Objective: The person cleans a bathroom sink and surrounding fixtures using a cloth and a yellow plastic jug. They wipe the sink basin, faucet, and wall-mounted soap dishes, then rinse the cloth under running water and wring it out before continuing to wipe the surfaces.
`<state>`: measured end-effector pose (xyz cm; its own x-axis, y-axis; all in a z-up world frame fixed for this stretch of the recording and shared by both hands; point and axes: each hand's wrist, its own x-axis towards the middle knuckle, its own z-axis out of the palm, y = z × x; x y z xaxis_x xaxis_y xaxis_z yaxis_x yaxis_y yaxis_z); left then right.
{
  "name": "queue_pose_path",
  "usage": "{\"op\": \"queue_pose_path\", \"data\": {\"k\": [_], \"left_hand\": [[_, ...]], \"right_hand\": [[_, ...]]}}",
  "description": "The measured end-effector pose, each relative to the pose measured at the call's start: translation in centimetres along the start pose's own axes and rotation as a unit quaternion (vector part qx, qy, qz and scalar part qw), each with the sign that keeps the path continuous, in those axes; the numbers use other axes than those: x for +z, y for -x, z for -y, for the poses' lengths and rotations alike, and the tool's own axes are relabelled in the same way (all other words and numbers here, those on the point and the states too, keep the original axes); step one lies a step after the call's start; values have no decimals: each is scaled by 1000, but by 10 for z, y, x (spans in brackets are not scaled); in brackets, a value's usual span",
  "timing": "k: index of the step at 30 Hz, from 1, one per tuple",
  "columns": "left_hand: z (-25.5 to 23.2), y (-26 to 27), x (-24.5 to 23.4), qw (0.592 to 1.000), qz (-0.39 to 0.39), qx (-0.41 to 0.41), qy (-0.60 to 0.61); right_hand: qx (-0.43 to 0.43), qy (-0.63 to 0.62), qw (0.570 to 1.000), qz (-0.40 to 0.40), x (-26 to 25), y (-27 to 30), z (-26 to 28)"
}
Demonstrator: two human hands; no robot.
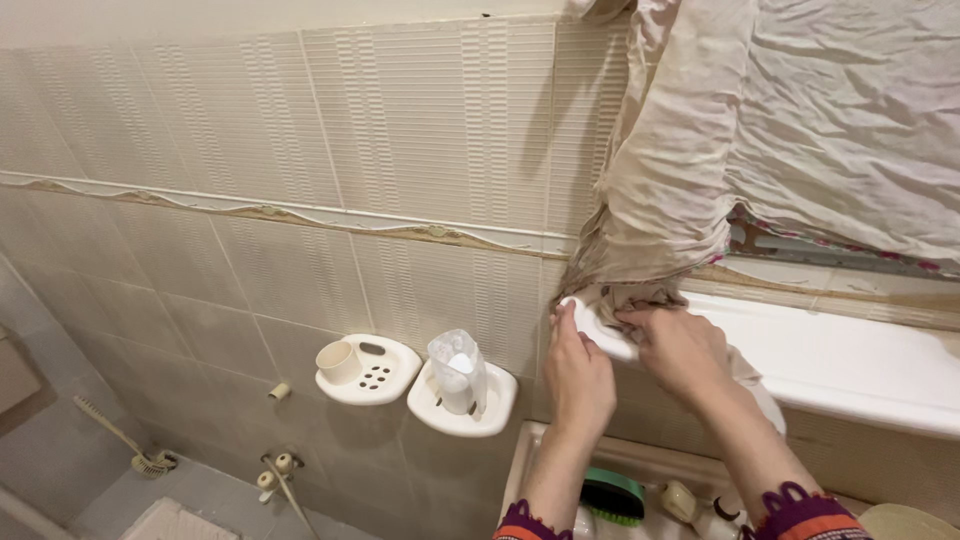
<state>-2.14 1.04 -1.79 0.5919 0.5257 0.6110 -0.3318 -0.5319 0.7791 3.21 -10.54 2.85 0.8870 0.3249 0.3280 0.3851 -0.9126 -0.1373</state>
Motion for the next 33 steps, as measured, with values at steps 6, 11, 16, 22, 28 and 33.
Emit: {"op": "queue_pose_path", "data": {"k": [6,11,16,22,28,33], "left_hand": [[8,-1,-4,995,5,-49,91],[14,4,3,987,22,-125,94],[12,23,3,986,9,-94,137],[-5,49,-6,994,31,-40,97],[-35,60,-14,986,135,-88,36],[-44,69,-12,987,157,-38,-12]], "right_hand": [[11,-108,992,61,-8,6,3],[-166,-334,924,85,8,-6,-32],[-228,-322,913,102,15,-1,-48],[-244,-169,954,49,-4,42,-54],[-239,-95,966,-6,-10,63,-85],[-287,15,950,-125,9,80,-119]]}}
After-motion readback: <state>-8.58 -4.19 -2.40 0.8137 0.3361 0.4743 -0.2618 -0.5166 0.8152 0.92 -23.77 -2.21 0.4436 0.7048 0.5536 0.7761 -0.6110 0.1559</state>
